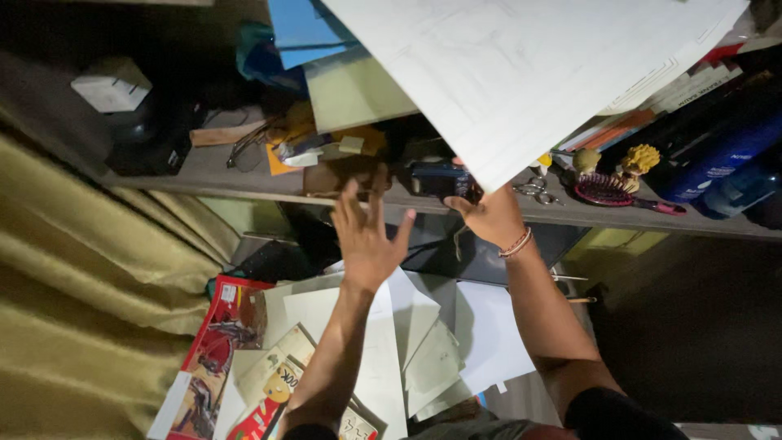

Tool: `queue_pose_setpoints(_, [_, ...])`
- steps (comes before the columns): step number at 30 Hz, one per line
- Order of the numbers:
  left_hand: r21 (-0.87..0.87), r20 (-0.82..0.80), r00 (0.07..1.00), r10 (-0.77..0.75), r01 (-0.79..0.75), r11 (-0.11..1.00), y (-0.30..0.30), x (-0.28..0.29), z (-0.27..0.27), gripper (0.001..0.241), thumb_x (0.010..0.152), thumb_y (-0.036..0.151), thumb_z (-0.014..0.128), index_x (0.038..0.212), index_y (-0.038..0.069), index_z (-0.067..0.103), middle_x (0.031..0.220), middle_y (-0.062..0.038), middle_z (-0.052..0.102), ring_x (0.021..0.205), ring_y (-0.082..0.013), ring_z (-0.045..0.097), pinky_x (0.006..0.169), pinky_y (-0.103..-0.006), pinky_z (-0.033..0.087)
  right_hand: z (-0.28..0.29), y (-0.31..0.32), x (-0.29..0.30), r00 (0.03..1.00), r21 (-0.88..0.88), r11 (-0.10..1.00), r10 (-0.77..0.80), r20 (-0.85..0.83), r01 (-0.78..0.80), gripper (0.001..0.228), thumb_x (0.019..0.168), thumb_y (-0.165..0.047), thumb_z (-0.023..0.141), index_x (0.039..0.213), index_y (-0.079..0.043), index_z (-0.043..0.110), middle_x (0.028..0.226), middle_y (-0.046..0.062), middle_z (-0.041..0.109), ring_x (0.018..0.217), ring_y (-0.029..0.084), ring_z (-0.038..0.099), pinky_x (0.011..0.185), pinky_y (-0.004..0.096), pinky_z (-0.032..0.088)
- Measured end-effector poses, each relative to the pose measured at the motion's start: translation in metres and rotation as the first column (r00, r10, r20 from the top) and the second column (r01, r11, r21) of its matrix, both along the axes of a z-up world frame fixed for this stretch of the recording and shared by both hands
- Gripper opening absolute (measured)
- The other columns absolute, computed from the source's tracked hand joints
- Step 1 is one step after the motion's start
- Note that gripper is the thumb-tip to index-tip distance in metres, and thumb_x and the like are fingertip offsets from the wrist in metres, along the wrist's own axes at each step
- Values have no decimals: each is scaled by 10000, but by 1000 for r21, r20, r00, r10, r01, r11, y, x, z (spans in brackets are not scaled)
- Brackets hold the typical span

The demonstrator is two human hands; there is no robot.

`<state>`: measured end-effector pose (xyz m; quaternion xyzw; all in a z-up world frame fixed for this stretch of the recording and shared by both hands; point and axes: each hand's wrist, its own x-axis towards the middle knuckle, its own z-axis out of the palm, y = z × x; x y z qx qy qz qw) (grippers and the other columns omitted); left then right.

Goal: The person sorts through papers and books on a desk, placing some papers into a drawer and holding up various sketchbooks and book covers to the camera.

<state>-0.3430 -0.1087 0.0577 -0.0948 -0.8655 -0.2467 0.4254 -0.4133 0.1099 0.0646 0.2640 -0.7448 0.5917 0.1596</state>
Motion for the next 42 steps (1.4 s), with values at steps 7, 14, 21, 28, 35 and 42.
queue_pose_setpoints(7, [266,-27,873,-487,476,838,30,-13,7,806,964,202,715,1598,-18,269,1640,-283,294,1528,-475,325,1240,-496,352,-7,3,-9,918,346,886,-182,-352,309,409,795,-157,838,1156,-20,704,998,191,713,927,384,685,798,448,541])
queue_pose_setpoints(14, [278,-43,919,-391,387,879,44,-29,8,592,976,114,692,1511,43,448,1481,-259,469,1390,-440,475,1139,-465,453,-30,9,-28,875,479,787,-153,-460,389,192,839,-22,676,1017,-71,729,882,143,704,835,360,667,751,486,520])
queue_pose_setpoints(21, [326,-76,974,-212,225,918,49,-55,12,283,971,74,685,1254,70,677,1272,-170,643,1198,-362,627,1011,-422,530,-37,5,-27,783,337,819,-201,-589,465,436,739,7,659,1167,-49,725,1080,192,712,1007,415,658,876,506,522])
queue_pose_setpoints(28, [341,-115,982,-149,180,923,59,-48,9,282,974,80,693,1255,76,682,1286,-162,654,1219,-357,629,1052,-409,528,-8,-7,-7,850,200,891,-289,-441,407,494,743,38,713,1231,-4,653,1257,247,638,1225,480,559,1074,523,453])
queue_pose_setpoints(35, [316,-153,952,-266,302,899,49,11,-15,544,1027,195,727,1492,36,495,1545,-191,485,1419,-358,463,1243,-400,365,-31,10,40,863,-173,920,-390,-321,351,534,934,0,782,1406,-4,533,1403,210,544,1279,342,520,1058,412,426])
queue_pose_setpoints(42, [574,-129,874,-468,451,684,50,118,-82,493,1081,133,684,1531,55,501,1568,-111,421,1459,-256,515,1149,-384,549,-109,71,135,933,-468,883,-156,-325,-15,363,1073,-130,662,1384,5,535,1416,82,583,1301,186,616,1167,369,513])
